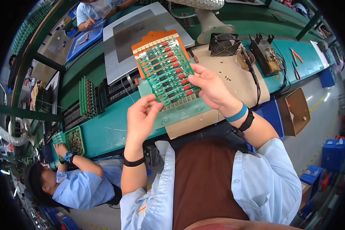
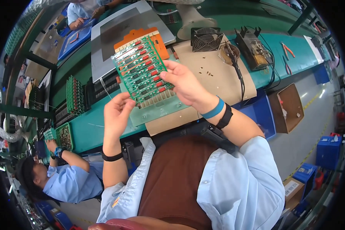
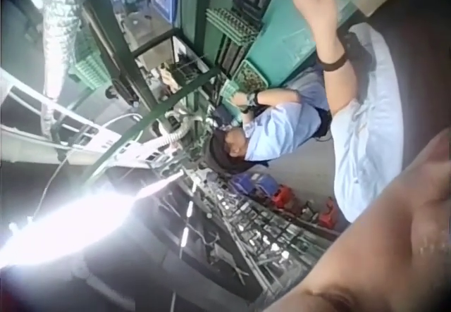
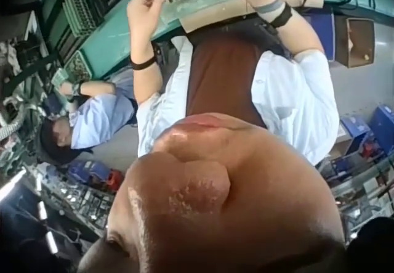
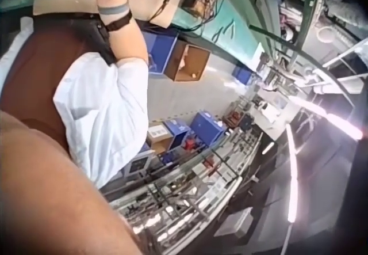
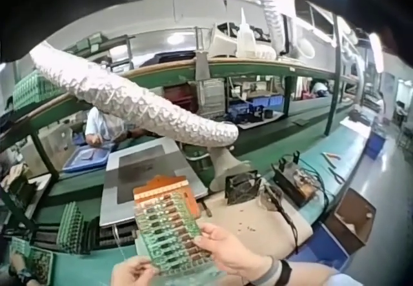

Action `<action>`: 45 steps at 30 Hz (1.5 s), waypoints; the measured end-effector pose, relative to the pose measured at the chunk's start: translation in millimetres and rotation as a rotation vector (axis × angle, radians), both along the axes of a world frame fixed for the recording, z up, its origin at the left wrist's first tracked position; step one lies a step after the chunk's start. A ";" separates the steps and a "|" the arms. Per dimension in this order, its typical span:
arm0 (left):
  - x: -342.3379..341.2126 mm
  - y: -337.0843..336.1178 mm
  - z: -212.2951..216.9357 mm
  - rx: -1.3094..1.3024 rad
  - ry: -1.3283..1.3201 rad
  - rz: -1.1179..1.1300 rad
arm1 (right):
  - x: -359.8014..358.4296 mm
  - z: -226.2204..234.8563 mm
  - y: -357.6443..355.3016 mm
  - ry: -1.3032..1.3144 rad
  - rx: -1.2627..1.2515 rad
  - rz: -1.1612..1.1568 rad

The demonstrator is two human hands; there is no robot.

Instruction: Soldering electronic components onto a printed circuit board using a soldering iron and solder wire.

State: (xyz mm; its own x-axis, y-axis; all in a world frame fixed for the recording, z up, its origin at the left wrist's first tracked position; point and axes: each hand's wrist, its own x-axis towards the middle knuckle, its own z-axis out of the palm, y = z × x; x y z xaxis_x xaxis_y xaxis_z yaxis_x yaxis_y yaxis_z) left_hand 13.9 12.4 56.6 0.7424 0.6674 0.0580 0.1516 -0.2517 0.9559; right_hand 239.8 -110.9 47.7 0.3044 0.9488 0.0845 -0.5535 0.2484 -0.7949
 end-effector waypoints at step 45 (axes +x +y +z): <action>122.1 284.0 4.9 -0.010 0.504 0.172 | 44.3 -75.2 -144.1 -0.314 -0.307 -0.617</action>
State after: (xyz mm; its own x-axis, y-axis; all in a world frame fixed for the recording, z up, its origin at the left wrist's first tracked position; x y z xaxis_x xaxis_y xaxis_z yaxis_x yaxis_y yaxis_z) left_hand 136.0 296.4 61.6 0.5561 0.7808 -0.2848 0.6310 -0.1735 0.7562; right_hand 284.1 -255.0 -27.5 0.7933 0.6086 0.0141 -0.1219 0.1815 -0.9758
